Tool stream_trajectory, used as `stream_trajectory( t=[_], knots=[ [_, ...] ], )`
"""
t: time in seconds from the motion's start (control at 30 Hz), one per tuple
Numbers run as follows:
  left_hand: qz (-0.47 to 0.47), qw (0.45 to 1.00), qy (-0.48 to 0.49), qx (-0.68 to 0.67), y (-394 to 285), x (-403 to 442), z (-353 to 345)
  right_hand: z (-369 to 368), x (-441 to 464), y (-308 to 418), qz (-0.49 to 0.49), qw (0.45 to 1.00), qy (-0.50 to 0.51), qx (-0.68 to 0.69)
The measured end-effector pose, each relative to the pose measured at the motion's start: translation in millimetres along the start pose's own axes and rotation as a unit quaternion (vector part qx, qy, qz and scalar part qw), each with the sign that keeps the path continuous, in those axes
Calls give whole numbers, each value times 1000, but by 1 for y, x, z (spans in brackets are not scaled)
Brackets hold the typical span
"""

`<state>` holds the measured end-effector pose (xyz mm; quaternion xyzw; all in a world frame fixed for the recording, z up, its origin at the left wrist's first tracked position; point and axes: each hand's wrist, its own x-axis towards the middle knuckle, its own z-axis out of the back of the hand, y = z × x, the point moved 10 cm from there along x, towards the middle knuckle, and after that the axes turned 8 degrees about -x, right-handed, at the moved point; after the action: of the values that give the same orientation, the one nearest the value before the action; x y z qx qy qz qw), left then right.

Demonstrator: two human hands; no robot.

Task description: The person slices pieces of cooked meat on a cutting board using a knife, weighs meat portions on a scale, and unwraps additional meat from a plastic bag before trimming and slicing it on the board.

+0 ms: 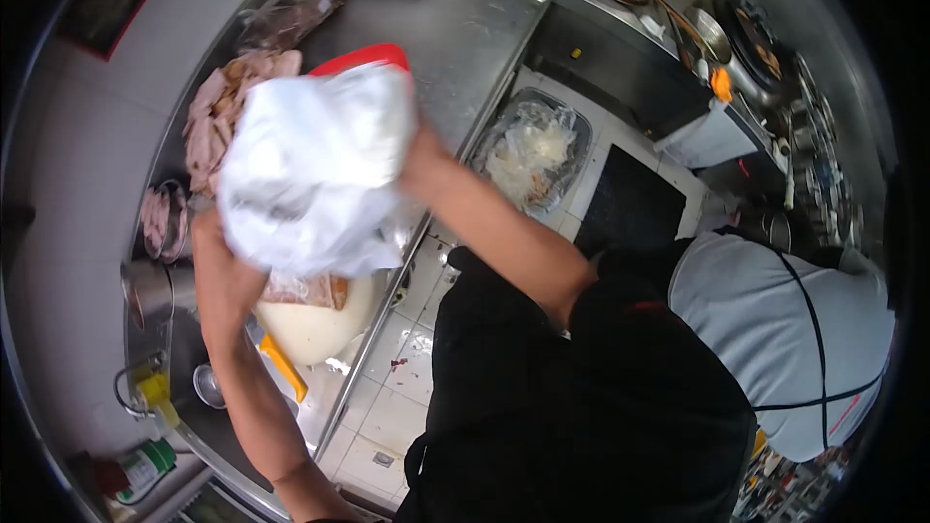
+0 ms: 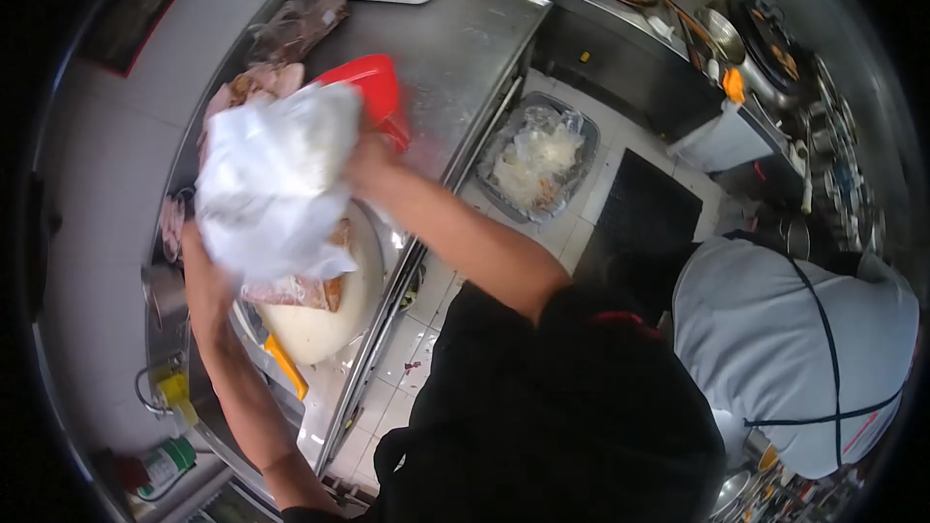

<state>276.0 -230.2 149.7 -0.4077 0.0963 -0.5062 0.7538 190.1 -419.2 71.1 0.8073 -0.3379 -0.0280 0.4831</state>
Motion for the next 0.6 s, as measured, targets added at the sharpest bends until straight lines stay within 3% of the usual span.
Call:
stream_trajectory(
  t=[0.03,0.07,0.1,0.13,0.17,0.2,0.23,0.3,0.33,0.37,0.4,0.43,0.47,0.5,0.53,0.57,0.6],
  knots=[
    [90,990,45,-103,-10,9,-26,52,-9,8,21,992,-50,-111],
    [108,991,2,-84,-27,7,-26,108,-20,19,37,961,-105,-252],
    [122,986,-20,-110,-20,-1,-24,155,-39,37,24,980,-191,-47],
    [138,980,-44,-135,-11,-13,-16,196,-52,77,64,926,-254,-272],
    [156,974,-78,-145,2,-28,-4,213,-69,115,100,800,-303,-509],
    [174,966,-115,-152,20,-46,12,267,-86,114,148,740,-356,-551],
    [174,969,-124,-126,37,-67,28,321,-100,101,95,678,-372,-627],
    [238,942,-218,-96,74,-118,61,417,-114,62,69,614,-314,-721],
    [283,921,-259,-69,83,-143,70,481,-120,26,40,604,-222,-764],
    [328,894,-303,-41,92,-168,79,510,-118,-2,-95,533,-144,-828],
    [357,876,-323,-17,101,-193,82,590,-136,-45,-194,484,-150,-840],
    [388,854,-343,56,118,-227,89,604,-134,-35,-212,503,-163,-822],
    [386,854,-341,75,137,-256,88,548,-113,-9,-209,471,-150,-844],
    [427,847,-269,165,141,-266,82,513,-92,9,-104,486,-163,-853],
    [484,797,-243,266,157,-288,75,490,-81,16,-75,503,-205,-837],
    [536,759,-251,271,179,-318,64,462,-71,22,-49,515,-252,-818],
    [550,751,-234,282,198,-334,53,424,-55,18,-19,584,-245,-774]
  ],
)
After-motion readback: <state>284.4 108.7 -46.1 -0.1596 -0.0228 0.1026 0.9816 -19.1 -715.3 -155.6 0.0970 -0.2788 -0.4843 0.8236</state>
